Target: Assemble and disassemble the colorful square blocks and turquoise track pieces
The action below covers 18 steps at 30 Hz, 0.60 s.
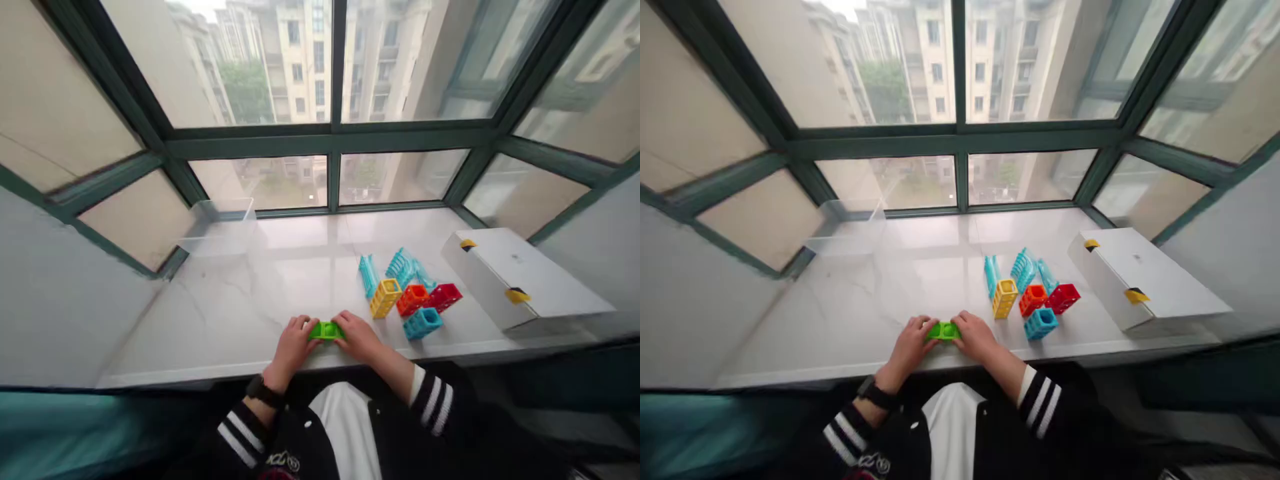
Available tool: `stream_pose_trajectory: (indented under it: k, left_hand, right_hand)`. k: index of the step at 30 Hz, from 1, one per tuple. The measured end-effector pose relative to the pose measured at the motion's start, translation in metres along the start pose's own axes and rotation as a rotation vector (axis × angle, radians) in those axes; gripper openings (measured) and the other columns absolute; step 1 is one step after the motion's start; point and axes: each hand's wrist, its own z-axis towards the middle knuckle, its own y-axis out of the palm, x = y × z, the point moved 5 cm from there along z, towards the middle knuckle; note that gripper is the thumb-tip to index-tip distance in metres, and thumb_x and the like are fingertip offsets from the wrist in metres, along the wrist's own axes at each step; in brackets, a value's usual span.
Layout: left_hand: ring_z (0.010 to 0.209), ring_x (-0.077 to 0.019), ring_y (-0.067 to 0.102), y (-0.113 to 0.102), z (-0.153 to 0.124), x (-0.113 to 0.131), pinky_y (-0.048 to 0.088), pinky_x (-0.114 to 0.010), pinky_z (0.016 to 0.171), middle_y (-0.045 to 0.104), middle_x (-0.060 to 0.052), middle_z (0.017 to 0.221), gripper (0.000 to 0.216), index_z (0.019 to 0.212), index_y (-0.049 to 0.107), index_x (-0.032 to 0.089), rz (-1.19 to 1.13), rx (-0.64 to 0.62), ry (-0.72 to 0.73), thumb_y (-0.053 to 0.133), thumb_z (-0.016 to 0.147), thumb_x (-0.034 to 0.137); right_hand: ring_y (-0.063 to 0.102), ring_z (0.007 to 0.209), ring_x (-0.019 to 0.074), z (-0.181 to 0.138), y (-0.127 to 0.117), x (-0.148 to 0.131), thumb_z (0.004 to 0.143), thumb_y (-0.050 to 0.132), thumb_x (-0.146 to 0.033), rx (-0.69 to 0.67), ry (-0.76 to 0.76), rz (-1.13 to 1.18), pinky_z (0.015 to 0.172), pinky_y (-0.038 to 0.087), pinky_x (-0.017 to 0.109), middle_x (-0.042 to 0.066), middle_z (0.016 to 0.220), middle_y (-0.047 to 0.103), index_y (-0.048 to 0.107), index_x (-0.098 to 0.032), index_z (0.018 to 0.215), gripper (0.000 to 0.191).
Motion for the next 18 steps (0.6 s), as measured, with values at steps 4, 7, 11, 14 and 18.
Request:
stream_pose_trajectory:
  k: [4, 7, 11, 14, 18]
  left_hand:
    - [0.116, -0.0274, 0.057, -0.005, 0.008, -0.004, 0.052, -0.041, 0.101, 0.066, -0.006, 0.123, 0.044, 0.137, 0.062, 0.029, 0.002, 0.012, -0.070, 0.074, 0.096, 0.039]
    - [0.117, -0.0284, 0.056, -0.009, 0.018, -0.011, 0.053, -0.039, 0.097, 0.066, -0.006, 0.125, 0.045, 0.139, 0.062, 0.030, 0.031, 0.008, -0.133, 0.073, 0.096, 0.039]
    - [0.113, -0.0274, 0.058, -0.012, 0.039, -0.017, 0.053, -0.034, 0.086, 0.062, -0.008, 0.126, 0.049, 0.144, 0.061, 0.035, 0.094, -0.002, -0.193, 0.072, 0.097, 0.041]
    - [0.109, -0.0274, 0.058, -0.008, 0.060, -0.015, 0.052, -0.033, 0.084, 0.064, -0.008, 0.116, 0.054, 0.151, 0.056, 0.037, 0.141, -0.042, -0.179, 0.068, 0.099, 0.042]
    - [0.113, -0.0289, 0.056, 0.000, 0.086, -0.009, 0.051, -0.034, 0.087, 0.070, -0.009, 0.116, 0.055, 0.158, 0.048, 0.033, 0.157, -0.068, -0.114, 0.059, 0.104, 0.036]
  right_hand:
    - [0.066, 0.110, 0.0251, -0.002, -0.001, 0.006, 0.093, 0.074, -0.030, 0.032, 0.097, -0.017, 0.096, 0.050, 0.033, 0.010, 0.124, 0.065, 0.065, -0.021, 0.127, 0.035]
    - [0.067, 0.111, 0.0253, -0.003, -0.001, 0.014, 0.094, 0.074, -0.031, 0.075, 0.146, -0.019, 0.094, 0.050, 0.033, 0.010, 0.127, 0.064, 0.064, -0.023, 0.132, 0.041]
    - [0.069, 0.105, 0.0219, -0.006, 0.002, 0.026, 0.095, 0.073, -0.029, 0.099, 0.199, 0.011, 0.089, 0.051, 0.029, 0.008, 0.128, 0.064, 0.062, -0.028, 0.141, 0.047]
    - [0.070, 0.102, 0.0222, -0.006, 0.004, 0.029, 0.097, 0.071, -0.031, 0.097, 0.212, -0.003, 0.088, 0.051, 0.029, 0.007, 0.123, 0.066, 0.063, -0.030, 0.143, 0.047]
    - [0.069, 0.108, 0.0259, -0.006, 0.004, 0.027, 0.098, 0.068, -0.032, 0.088, 0.202, -0.026, 0.090, 0.050, 0.032, 0.008, 0.119, 0.071, 0.062, -0.029, 0.146, 0.049]
